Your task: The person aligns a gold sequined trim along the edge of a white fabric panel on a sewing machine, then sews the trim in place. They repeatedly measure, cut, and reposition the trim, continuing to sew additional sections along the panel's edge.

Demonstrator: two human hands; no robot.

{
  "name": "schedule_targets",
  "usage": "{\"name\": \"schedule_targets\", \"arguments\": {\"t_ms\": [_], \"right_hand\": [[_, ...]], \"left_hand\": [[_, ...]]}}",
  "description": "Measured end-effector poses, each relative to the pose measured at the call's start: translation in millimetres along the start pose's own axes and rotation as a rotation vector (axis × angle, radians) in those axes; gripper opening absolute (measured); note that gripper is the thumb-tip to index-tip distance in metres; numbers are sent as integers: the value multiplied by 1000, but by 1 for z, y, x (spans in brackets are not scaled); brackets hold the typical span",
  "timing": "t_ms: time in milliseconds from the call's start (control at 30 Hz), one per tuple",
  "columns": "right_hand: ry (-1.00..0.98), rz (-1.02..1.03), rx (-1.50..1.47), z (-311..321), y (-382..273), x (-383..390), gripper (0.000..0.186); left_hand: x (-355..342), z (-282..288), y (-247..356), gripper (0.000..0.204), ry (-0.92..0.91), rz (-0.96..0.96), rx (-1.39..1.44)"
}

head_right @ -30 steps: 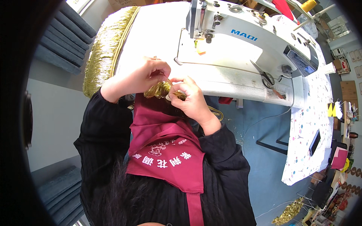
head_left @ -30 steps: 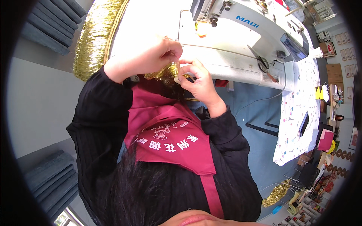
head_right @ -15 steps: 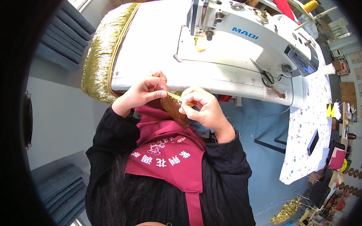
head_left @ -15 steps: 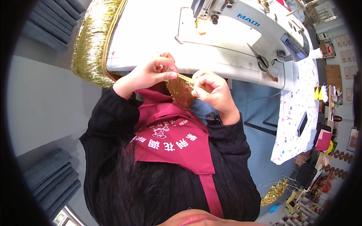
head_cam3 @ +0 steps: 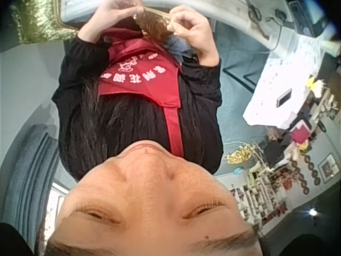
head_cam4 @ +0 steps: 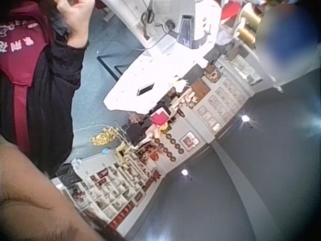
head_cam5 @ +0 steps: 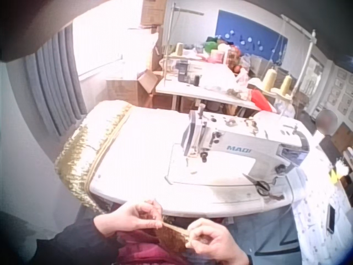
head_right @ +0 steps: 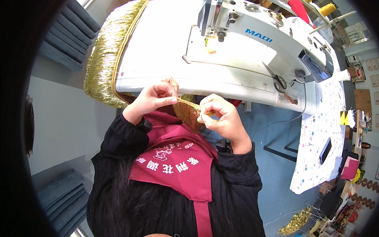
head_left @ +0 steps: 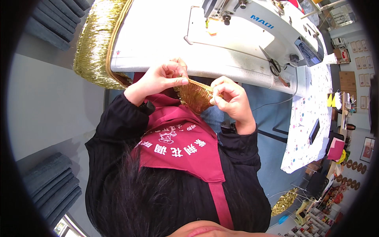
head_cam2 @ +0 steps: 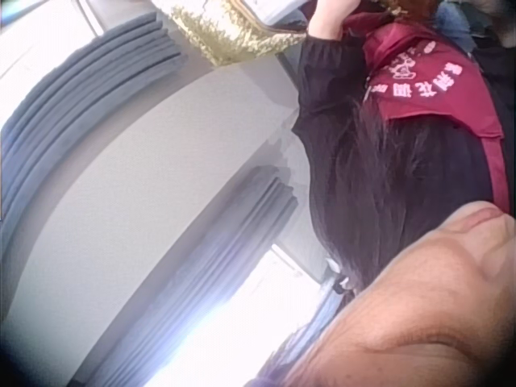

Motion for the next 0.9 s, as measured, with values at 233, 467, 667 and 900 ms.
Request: {"name": "schedule_targets", "arguments": {"t_ms": [233,467,667,900], "right_hand": [[-1,-2,37,7,0,4,9],[-2,3,42,9,-1,3,8],[17,-1,142,8,0,5,7],[89,100,363,6,16,-11,7]], "left_hand": [[2,-6,3,11,30,-58,-26],[6,-10,1,7,59,-10,58],[9,-15,2,4,109,16,79],[-5,-17,2,8,175,92,172]]}}
Point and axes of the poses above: each hand's wrist, its own x-axis away from the middle knuckle, its own z-axis out of the back of the hand, y = z × x, the point moved 1 cm from there along -x, towards the middle knuckle, and after that the axes turned 3 degrees about z, right-handed, at the moved point
